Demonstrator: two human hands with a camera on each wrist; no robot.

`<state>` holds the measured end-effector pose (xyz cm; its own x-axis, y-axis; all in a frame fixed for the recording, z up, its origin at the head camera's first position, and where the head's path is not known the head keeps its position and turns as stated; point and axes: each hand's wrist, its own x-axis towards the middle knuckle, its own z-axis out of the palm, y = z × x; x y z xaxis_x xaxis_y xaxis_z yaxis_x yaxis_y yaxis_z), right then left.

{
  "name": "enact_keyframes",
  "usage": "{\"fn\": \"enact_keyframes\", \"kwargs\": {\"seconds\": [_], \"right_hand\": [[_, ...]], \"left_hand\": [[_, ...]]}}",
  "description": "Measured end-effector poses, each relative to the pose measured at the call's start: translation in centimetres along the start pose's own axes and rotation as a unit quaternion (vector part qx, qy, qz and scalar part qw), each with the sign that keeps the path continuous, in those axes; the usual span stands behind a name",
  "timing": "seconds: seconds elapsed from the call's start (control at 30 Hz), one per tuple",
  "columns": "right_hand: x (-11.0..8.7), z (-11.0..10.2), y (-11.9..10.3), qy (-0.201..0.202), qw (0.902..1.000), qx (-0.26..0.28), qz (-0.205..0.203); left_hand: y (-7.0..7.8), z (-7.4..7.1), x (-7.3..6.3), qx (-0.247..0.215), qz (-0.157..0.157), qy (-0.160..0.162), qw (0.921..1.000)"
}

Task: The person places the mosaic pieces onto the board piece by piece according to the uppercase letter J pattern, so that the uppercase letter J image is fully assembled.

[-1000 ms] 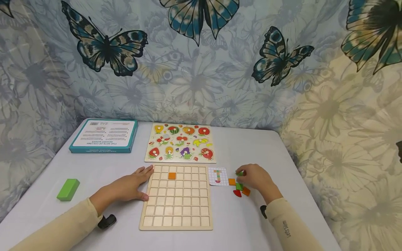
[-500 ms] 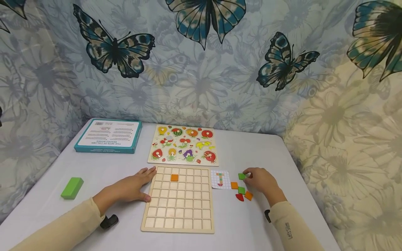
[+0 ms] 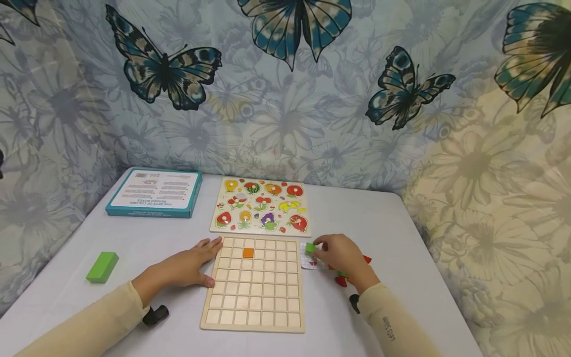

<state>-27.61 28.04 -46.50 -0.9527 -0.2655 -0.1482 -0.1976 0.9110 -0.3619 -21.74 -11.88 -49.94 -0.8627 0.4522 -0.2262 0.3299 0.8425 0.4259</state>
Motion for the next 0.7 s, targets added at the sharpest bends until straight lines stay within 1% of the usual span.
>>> {"fn": "enact_keyframes", "kwargs": {"seconds": [0.13, 0.2, 0.3, 0.4, 0.5, 0.7], "right_hand": [[0.7, 1.3, -4.4, -0.008, 0.9981, -0.024, -0.057], [1.1, 1.9, -6.0, -0.009, 0.9952, -0.043, -0.088], [1.9, 2.9, -8.0, -0.015, 0.9911, -0.058, -0.119], [2.6, 3.8, -9.2, -0.016, 0.9873, -0.076, -0.138], [3.1, 4.4, -9.9, -0.019, 0.9852, -0.086, -0.147], [3.4, 4.9, -10.2, -0.020, 0.9864, -0.080, -0.142]], "left_hand": [[0.2, -0.1, 0.0, 0.001, -0.001, 0.000, 1.0000], [0.3, -0.2, 0.0, 0.000, -0.002, -0.001, 1.0000], [0.2, -0.2, -0.1, -0.004, -0.006, -0.001, 1.0000], [0.1, -0.1, -0.2, -0.007, -0.007, 0.000, 1.0000], [0.1, 0.0, 0.0, -0.011, -0.007, 0.001, 0.9999], [-0.1, 0.1, 0.2, -0.002, -0.011, 0.002, 0.9999]]}}
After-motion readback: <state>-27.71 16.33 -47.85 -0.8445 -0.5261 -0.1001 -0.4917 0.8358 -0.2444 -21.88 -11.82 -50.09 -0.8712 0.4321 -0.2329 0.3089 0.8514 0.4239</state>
